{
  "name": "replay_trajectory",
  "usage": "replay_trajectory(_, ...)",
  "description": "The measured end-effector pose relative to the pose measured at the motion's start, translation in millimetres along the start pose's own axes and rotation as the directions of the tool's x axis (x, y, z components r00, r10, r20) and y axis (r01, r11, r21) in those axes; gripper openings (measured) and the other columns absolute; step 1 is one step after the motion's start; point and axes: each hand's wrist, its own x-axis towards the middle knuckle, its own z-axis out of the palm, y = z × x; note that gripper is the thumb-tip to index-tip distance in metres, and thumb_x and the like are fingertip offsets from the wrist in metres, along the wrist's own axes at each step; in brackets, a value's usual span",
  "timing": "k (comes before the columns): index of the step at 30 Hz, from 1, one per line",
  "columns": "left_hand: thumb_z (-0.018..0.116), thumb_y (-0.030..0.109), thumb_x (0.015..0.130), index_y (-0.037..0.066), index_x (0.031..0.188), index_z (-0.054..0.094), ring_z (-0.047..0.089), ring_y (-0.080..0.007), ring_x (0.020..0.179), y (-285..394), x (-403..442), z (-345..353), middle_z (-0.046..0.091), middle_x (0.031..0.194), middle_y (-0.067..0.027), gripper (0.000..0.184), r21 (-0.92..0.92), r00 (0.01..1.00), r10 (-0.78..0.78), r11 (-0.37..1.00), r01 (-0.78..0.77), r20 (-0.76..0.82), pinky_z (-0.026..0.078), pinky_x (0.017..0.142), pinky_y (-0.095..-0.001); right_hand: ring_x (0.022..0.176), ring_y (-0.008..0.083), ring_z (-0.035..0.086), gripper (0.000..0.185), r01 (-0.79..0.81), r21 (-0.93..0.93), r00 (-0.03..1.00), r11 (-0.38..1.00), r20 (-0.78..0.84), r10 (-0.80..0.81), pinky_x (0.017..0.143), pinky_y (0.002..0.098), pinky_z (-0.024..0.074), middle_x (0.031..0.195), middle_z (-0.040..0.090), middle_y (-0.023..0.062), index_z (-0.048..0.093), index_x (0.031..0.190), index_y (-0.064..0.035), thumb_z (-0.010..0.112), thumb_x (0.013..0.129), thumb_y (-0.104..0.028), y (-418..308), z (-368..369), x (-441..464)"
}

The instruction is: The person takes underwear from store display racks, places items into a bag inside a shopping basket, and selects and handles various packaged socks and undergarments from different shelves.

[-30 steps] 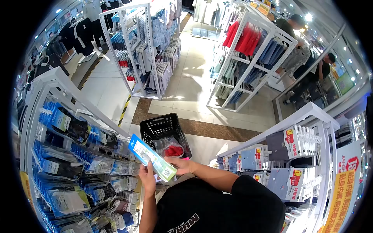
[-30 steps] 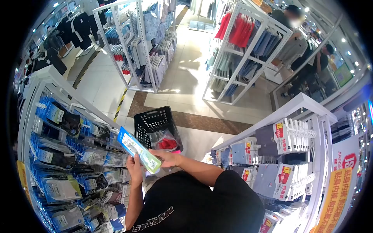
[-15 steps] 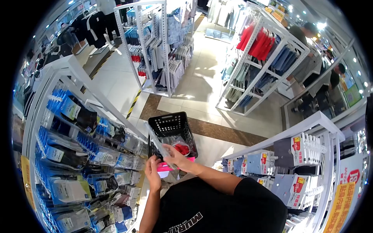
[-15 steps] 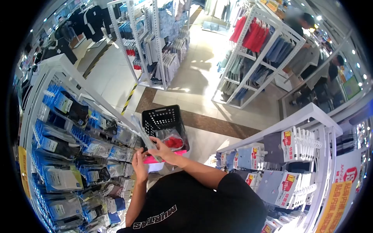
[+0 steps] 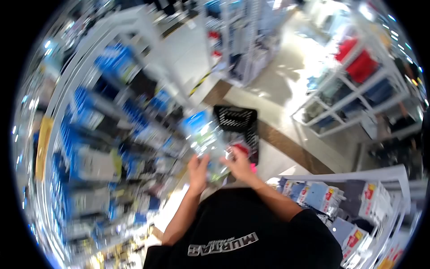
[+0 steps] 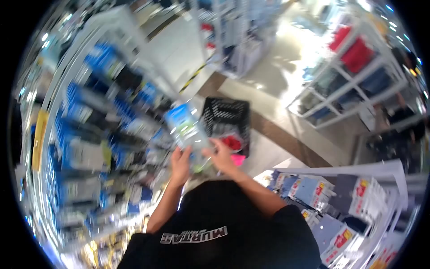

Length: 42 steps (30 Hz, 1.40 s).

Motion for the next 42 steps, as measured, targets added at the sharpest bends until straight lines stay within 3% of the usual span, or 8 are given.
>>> replay_trajectory(1, 0.061, 0.013, 0.099, 0.000, 0.112, 0.063, 0.059, -0.0075, 0.084, -6, 0, -6, 0.068, 0.099, -0.0023, 0.019, 0.012, 0.999, -0.050, 0.999, 0.050, 0.003, 0.049, 0.074, -0.0252, 0.090, 0.0112, 0.061, 0.046, -0.056, -0.005, 0.992, 0.998, 0.113, 0.056, 0.078, 0.0283, 0.0508, 0.107, 0.068, 0.0077, 0.058, 0.126, 0.0018, 0.073, 0.090, -0.022, 3, -4, 4)
replay_trajectory(3, 0.061, 0.015, 0.099, 0.000, 0.119, 0.061, 0.061, -0.0075, 0.092, -5, 0, -13, 0.068, 0.105, -0.0035, 0.025, 0.088, 0.998, -0.048, 0.995, 0.043, 0.048, 0.050, 0.079, -0.0270, 0.075, 0.0076, 0.059, 0.025, -0.087, 0.184, 0.995, 0.979, 0.074, 0.074, 0.071, 0.0246, 0.0489, 0.087, 0.068, 0.0009, 0.065, 0.111, 0.0013, 0.068, 0.094, -0.018, -35, 3, -2)
replay_trajectory(6, 0.061, 0.013, 0.099, -0.002, 0.112, 0.064, 0.058, -0.0056, 0.086, 5, -5, -7, 0.068, 0.099, -0.0015, 0.020, -0.023, 0.998, -0.054, 0.998, 0.055, 0.028, 0.048, 0.076, -0.0241, 0.072, 0.0040, 0.054, 0.017, -0.105, 0.153, 0.992, 0.983, 0.086, 0.093, 0.063, 0.0220, 0.0429, 0.083, 0.064, -0.0019, 0.063, 0.101, -0.0002, 0.067, 0.095, -0.016, -16, 2, -1)
replay_trajectory(14, 0.063, 0.010, 0.096, -0.003, 0.115, 0.062, 0.062, -0.0083, 0.089, 22, 2, -47, 0.069, 0.104, -0.0055, 0.023, 0.050, 0.996, 0.049, 0.998, -0.045, -0.078, 0.051, 0.080, -0.0268, 0.077, 0.0035, 0.054, 0.028, 0.086, 0.179, 0.990, 0.980, 0.096, -0.104, 0.065, 0.0201, 0.0441, 0.095, 0.063, 0.0011, 0.060, 0.121, 0.0020, 0.064, 0.096, -0.010, 8, 23, 2)
replay_trajectory(19, 0.065, 0.011, 0.095, -0.003, 0.116, 0.065, 0.060, -0.0081, 0.084, 37, 11, -89, 0.070, 0.100, -0.0045, 0.025, 0.242, 0.949, 0.105, 0.970, -0.032, -0.298, 0.049, 0.076, -0.0249, 0.078, 0.0043, 0.056, 0.028, -0.019, 0.006, 0.986, 1.000, 0.165, 0.018, 0.064, 0.0170, 0.0431, 0.092, 0.063, 0.0002, 0.061, 0.121, 0.0009, 0.064, 0.095, -0.010, 4, 15, 3)
replay_trajectory(27, 0.065, 0.010, 0.093, -0.002, 0.113, 0.065, 0.061, -0.0104, 0.088, -11, 19, -144, 0.070, 0.101, -0.0061, 0.023, 0.199, 0.917, 0.091, 0.980, -0.013, -0.388, 0.048, 0.080, -0.0275, 0.079, 0.0057, 0.059, 0.024, 0.003, 0.001, 0.986, 1.000, 0.165, -0.003, 0.068, 0.0194, 0.0468, 0.092, 0.064, 0.0022, 0.062, 0.116, 0.0016, 0.064, 0.096, -0.011, 15, 14, 10)
replay_trajectory(33, 0.067, 0.011, 0.093, -0.002, 0.114, 0.065, 0.062, -0.0119, 0.088, -29, 27, -160, 0.070, 0.102, -0.0064, 0.025, 0.010, 0.890, 0.054, 0.998, -0.056, -0.453, 0.048, 0.081, -0.0280, 0.084, 0.0082, 0.063, 0.023, -0.064, 0.026, 0.981, 0.998, 0.185, 0.058, 0.073, 0.0208, 0.0492, 0.092, 0.064, 0.0035, 0.062, 0.115, 0.0028, 0.061, 0.098, -0.012, 7, 12, 9)
replay_trajectory(42, 0.068, 0.012, 0.092, -0.001, 0.115, 0.065, 0.062, -0.0120, 0.088, -36, 35, -167, 0.070, 0.101, -0.0054, 0.026, 0.165, 0.889, 0.047, 0.986, 0.033, -0.455, 0.048, 0.081, -0.0274, 0.081, 0.0093, 0.064, 0.023, -0.090, 0.057, 0.977, 0.994, 0.197, 0.077, 0.073, 0.0216, 0.0508, 0.090, 0.065, 0.0037, 0.062, 0.113, 0.0019, 0.061, 0.099, -0.016, 11, 11, 12)
